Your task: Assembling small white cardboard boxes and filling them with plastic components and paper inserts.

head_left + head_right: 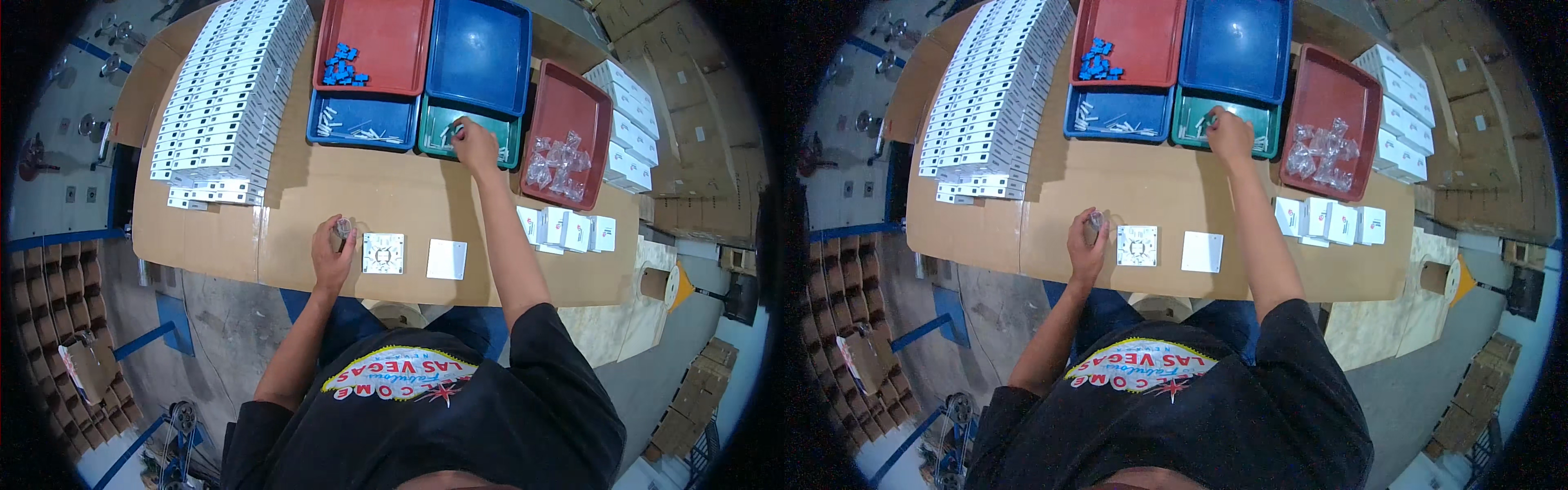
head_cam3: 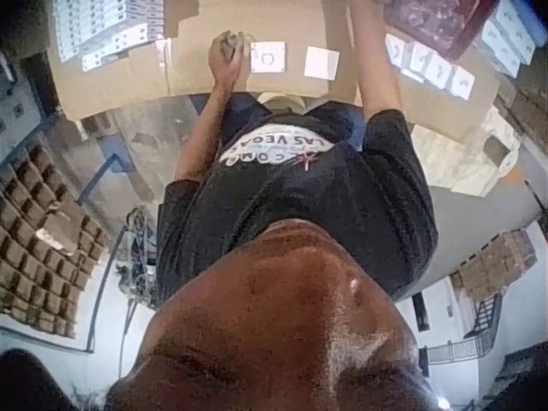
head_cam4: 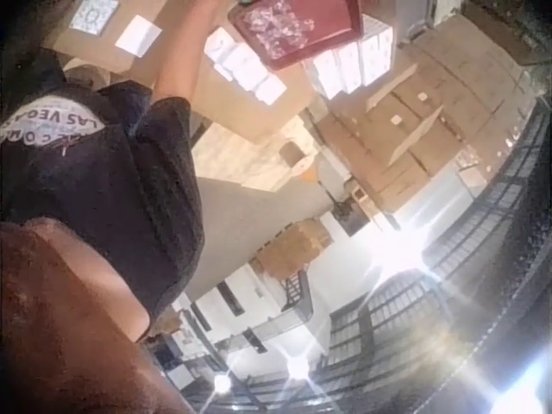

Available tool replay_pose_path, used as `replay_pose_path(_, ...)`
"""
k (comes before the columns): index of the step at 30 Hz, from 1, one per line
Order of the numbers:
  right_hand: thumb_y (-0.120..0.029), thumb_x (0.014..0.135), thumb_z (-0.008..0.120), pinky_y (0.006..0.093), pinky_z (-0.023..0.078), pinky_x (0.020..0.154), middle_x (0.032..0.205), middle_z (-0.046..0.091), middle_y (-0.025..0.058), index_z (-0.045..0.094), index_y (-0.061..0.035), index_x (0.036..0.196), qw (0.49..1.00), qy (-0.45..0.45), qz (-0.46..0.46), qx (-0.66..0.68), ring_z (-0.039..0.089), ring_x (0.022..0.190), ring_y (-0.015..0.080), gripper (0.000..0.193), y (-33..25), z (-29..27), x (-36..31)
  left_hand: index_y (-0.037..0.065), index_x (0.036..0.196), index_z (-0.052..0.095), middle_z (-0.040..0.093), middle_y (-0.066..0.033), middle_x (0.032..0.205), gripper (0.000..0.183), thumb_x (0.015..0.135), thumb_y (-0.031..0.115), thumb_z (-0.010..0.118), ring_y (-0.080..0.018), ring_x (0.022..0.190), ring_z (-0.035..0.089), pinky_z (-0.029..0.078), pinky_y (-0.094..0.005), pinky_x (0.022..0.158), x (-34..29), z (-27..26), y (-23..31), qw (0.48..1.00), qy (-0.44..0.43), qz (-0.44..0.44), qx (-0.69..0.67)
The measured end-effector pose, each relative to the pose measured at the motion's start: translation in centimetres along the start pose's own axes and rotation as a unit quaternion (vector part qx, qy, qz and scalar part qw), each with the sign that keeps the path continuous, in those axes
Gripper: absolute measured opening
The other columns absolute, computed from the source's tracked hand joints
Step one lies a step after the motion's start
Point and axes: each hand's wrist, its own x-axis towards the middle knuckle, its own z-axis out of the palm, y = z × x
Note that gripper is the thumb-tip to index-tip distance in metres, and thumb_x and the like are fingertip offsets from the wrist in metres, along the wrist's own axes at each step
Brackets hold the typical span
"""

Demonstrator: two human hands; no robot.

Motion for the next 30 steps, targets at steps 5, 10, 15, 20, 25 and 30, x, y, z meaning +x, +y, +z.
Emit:
replay_pose_path(5, -0.015, 0.086, 0.072, 0.0383, 0.053, 0.068, 0.091, 0.076, 0.0117, 0.073, -0.0105, 0.111, 0.982, 0.050, 0.012, 0.179, 0.069, 0.075, 0.0247, 0.026, -0.3, -1.8, -1.7, 0.003, 0.125, 0.065, 0.068, -0.0169, 0.118, 0.042, 0.089, 0.017, 0.080, -0.0342, 0.109, 0.066, 0.050, -0.0427, 0.097, -0.1, 0.0, -0.4, 0.999, 0.014, 0.001, 0.030)
replay_pose_path(10, -0.001, 0.090, 0.072, 0.0214, 0.045, 0.064, 0.091, 0.070, 0.0005, 0.070, -0.0021, 0.106, 0.912, 0.004, -0.037, 0.409, 0.053, 0.070, 0.0038, 0.017, -5.7, -0.4, -7.9, 0.004, 0.123, 0.066, 0.070, -0.0162, 0.114, 0.041, 0.088, 0.020, 0.080, -0.0353, 0.107, 0.066, 0.051, -0.0436, 0.095, 0.4, 0.1, 0.3, 0.998, 0.023, 0.050, 0.043)
replay_pose_path(15, -0.001, 0.089, 0.075, 0.0213, 0.044, 0.064, 0.090, 0.070, 0.0010, 0.070, -0.0017, 0.104, 0.895, -0.040, -0.052, 0.440, 0.051, 0.069, 0.0038, 0.017, -13.5, 0.8, -13.3, 0.004, 0.126, 0.065, 0.069, -0.0152, 0.117, 0.042, 0.089, 0.018, 0.079, -0.0342, 0.110, 0.066, 0.051, -0.0419, 0.096, 0.1, -0.2, 0.1, 0.997, 0.025, 0.056, 0.045)
replay_pose_path(20, -0.010, 0.091, 0.074, 0.0334, 0.052, 0.066, 0.097, 0.071, 0.0088, 0.072, -0.0024, 0.104, 0.922, -0.135, -0.132, 0.338, 0.065, 0.071, 0.0216, 0.015, -16.1, 3.6, -16.2, 0.005, 0.128, 0.064, 0.069, -0.0151, 0.117, 0.045, 0.087, 0.015, 0.078, -0.0345, 0.110, 0.065, 0.051, -0.0423, 0.096, 0.0, -0.5, -0.4, 0.996, 0.021, 0.070, 0.055)
replay_pose_path(25, -0.014, 0.092, 0.072, 0.0380, 0.054, 0.070, 0.103, 0.067, 0.0121, 0.074, -0.0024, 0.103, 0.917, -0.127, -0.169, 0.337, 0.067, 0.076, 0.0281, 0.016, -15.1, 5.1, -17.1, 0.005, 0.127, 0.064, 0.070, -0.0145, 0.118, 0.045, 0.087, 0.018, 0.078, -0.0349, 0.109, 0.066, 0.051, -0.0439, 0.094, 0.1, -0.4, -0.4, 0.997, 0.021, 0.063, 0.041)
replay_pose_path(30, -0.014, 0.094, 0.072, 0.0363, 0.054, 0.071, 0.100, 0.066, 0.0123, 0.075, -0.0026, 0.103, 0.931, -0.160, -0.109, 0.309, 0.066, 0.075, 0.0254, 0.015, -14.6, 2.8, -15.4, 0.004, 0.125, 0.065, 0.070, -0.0138, 0.116, 0.044, 0.087, 0.020, 0.080, -0.0345, 0.107, 0.066, 0.051, -0.0446, 0.094, 0.4, -0.3, -0.1, 0.996, 0.029, 0.073, 0.036)
